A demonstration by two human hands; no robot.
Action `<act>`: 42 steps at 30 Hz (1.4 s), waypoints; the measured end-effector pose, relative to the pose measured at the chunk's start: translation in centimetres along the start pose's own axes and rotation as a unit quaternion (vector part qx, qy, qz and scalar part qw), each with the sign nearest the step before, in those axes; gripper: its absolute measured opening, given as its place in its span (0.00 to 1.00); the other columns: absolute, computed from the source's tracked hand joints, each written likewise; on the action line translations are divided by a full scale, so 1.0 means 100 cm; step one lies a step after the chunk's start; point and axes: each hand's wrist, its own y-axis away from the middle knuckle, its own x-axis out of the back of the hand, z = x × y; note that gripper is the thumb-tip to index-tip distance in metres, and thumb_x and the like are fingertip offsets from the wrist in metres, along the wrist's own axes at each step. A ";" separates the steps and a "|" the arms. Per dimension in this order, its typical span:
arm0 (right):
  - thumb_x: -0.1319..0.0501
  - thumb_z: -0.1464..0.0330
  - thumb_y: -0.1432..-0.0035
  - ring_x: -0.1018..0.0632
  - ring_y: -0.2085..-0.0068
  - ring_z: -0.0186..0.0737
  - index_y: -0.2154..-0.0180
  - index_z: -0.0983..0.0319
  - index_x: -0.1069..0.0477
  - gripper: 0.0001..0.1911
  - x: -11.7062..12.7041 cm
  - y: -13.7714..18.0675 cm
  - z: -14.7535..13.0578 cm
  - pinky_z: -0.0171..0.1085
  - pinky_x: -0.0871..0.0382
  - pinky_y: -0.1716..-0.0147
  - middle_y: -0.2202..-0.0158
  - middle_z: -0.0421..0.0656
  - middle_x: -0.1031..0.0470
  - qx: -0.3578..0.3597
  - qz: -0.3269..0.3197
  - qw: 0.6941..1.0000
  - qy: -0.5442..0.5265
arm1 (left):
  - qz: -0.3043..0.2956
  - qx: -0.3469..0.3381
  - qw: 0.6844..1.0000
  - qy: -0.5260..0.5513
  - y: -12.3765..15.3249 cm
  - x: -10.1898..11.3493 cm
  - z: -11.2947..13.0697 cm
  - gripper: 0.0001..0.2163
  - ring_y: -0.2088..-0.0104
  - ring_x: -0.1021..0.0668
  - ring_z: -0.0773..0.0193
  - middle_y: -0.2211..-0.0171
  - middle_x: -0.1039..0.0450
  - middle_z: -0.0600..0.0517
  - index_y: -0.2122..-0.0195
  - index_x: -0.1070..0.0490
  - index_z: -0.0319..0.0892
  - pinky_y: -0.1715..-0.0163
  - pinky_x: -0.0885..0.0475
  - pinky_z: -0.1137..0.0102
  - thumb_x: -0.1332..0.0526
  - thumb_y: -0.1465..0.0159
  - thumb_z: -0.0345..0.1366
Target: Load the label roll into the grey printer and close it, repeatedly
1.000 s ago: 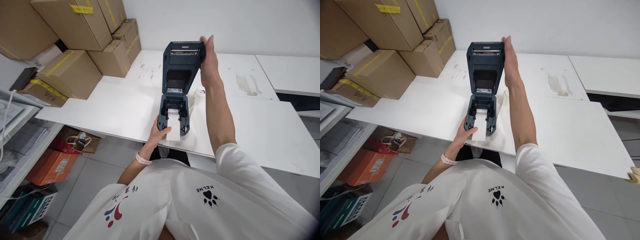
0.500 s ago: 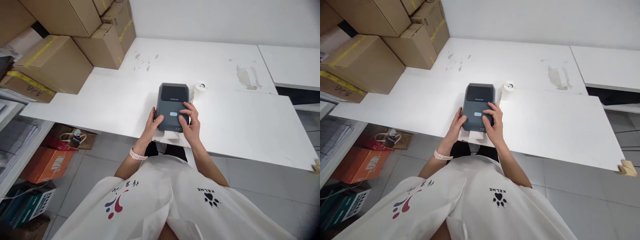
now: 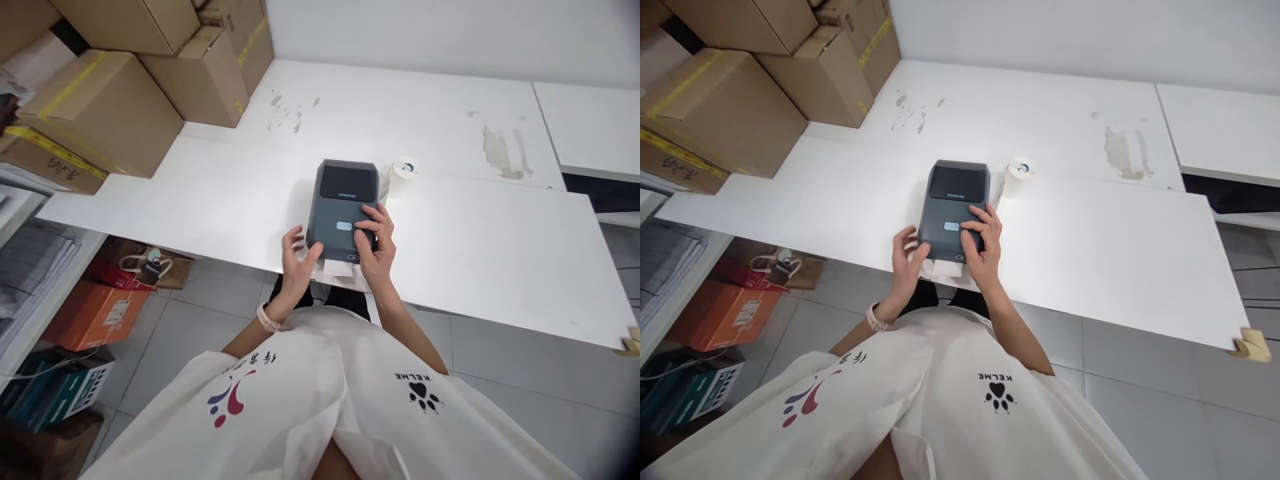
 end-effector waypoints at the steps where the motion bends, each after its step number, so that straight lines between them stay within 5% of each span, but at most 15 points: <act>1: 0.43 0.64 0.32 0.39 0.29 0.50 0.57 0.55 0.28 0.06 0.000 0.000 0.000 0.61 0.45 0.32 0.41 0.45 0.26 -0.002 -0.002 1.000 0.002 | 0.051 -0.002 0.999 -0.018 0.010 0.002 -0.003 0.22 0.52 0.23 0.60 0.50 0.24 0.46 0.50 0.28 0.44 0.52 0.27 0.66 0.35 0.39 0.54; 3: 0.43 0.64 0.32 0.39 0.29 0.49 0.58 0.55 0.28 0.06 0.000 0.000 -0.001 0.60 0.44 0.32 0.41 0.45 0.26 -0.001 0.002 1.000 0.003 | -0.019 0.039 0.999 -0.014 0.027 0.004 -0.005 0.21 0.68 0.26 0.66 0.69 0.26 0.51 0.68 0.26 0.42 0.66 0.30 0.69 0.43 0.35 0.56; 7: 0.44 0.64 0.31 0.38 0.29 0.49 0.57 0.55 0.28 0.07 0.000 -0.001 -0.002 0.58 0.43 0.32 0.42 0.46 0.26 0.006 0.011 1.000 0.009 | -0.267 0.192 0.944 0.040 0.032 -0.003 0.005 0.22 0.81 0.35 0.72 0.81 0.32 0.55 0.77 0.28 0.40 0.78 0.41 0.71 0.39 0.38 0.55; 10: 0.47 0.63 0.30 0.38 0.29 0.49 0.55 0.55 0.26 0.11 0.002 -0.002 -0.002 0.57 0.43 0.33 0.41 0.46 0.26 0.018 -0.018 0.998 0.057 | -0.304 0.238 0.918 0.089 0.024 -0.008 0.018 0.20 0.84 0.39 0.75 0.86 0.37 0.58 0.79 0.29 0.40 0.81 0.46 0.73 0.36 0.40 0.52; 16: 0.46 0.55 0.31 0.40 0.29 0.54 0.50 0.50 0.24 0.16 0.015 -0.005 0.001 0.58 0.55 0.31 0.37 0.41 0.28 0.160 -0.068 0.947 0.269 | -0.306 0.194 0.930 0.059 0.025 0.003 0.015 0.20 0.84 0.35 0.74 0.85 0.34 0.56 0.80 0.27 0.40 0.81 0.42 0.73 0.38 0.37 0.50; 21: 0.45 0.50 0.32 0.44 0.27 0.54 0.50 0.49 0.25 0.18 0.019 -0.012 0.001 0.59 0.68 0.30 0.35 0.38 0.30 0.181 -0.125 0.919 0.326 | -0.109 0.054 0.991 0.063 0.020 0.014 0.010 0.21 0.81 0.35 0.73 0.84 0.36 0.56 0.80 0.28 0.41 0.79 0.40 0.73 0.41 0.34 0.48; 24: 0.46 0.50 0.32 0.45 0.27 0.55 0.48 0.50 0.27 0.19 0.022 -0.007 0.000 0.61 0.64 0.30 0.32 0.40 0.34 0.134 -0.147 0.933 0.300 | -0.006 -0.022 0.995 0.101 0.007 0.014 0.015 0.17 0.78 0.33 0.71 0.81 0.34 0.55 0.77 0.27 0.42 0.77 0.37 0.73 0.41 0.34 0.44; 28: 0.50 0.47 0.32 0.49 0.26 0.58 0.35 0.52 0.40 0.30 0.028 0.014 0.004 0.61 0.50 0.32 0.26 0.48 0.50 0.103 -0.102 0.969 0.198 | 0.056 -0.035 0.986 0.156 -0.009 0.017 0.017 0.13 0.76 0.31 0.71 0.75 0.30 0.54 0.70 0.24 0.43 0.76 0.36 0.73 0.41 0.34 0.43; 33: 0.56 0.41 0.34 0.52 0.25 0.60 0.27 0.50 0.62 0.42 0.023 -0.003 0.001 0.65 0.51 0.31 0.24 0.49 0.58 0.132 -0.050 0.979 0.144 | 0.052 -0.019 0.991 0.121 -0.033 0.018 0.013 0.09 0.73 0.29 0.70 0.71 0.28 0.53 0.65 0.26 0.43 0.73 0.33 0.73 0.41 0.34 0.42; 38: 0.58 0.39 0.34 0.46 0.27 0.56 0.28 0.55 0.59 0.43 0.009 -0.090 -0.009 0.59 0.48 0.30 0.27 0.51 0.51 0.175 0.000 0.979 0.109 | -0.038 -0.009 0.998 -0.047 -0.070 -0.004 0.018 0.16 0.51 0.23 0.59 0.47 0.25 0.45 0.49 0.29 0.45 0.56 0.27 0.66 0.40 0.38 0.38; 42: 0.61 0.41 0.32 0.38 0.30 0.47 0.29 0.56 0.57 0.39 0.001 -0.164 -0.011 0.51 0.42 0.31 0.30 0.49 0.45 0.145 0.001 0.986 0.081 | -0.112 0.002 0.984 -0.141 -0.094 -0.021 0.026 0.25 0.47 0.24 0.52 0.40 0.29 0.41 0.41 0.35 0.46 0.55 0.28 0.61 0.37 0.39 0.42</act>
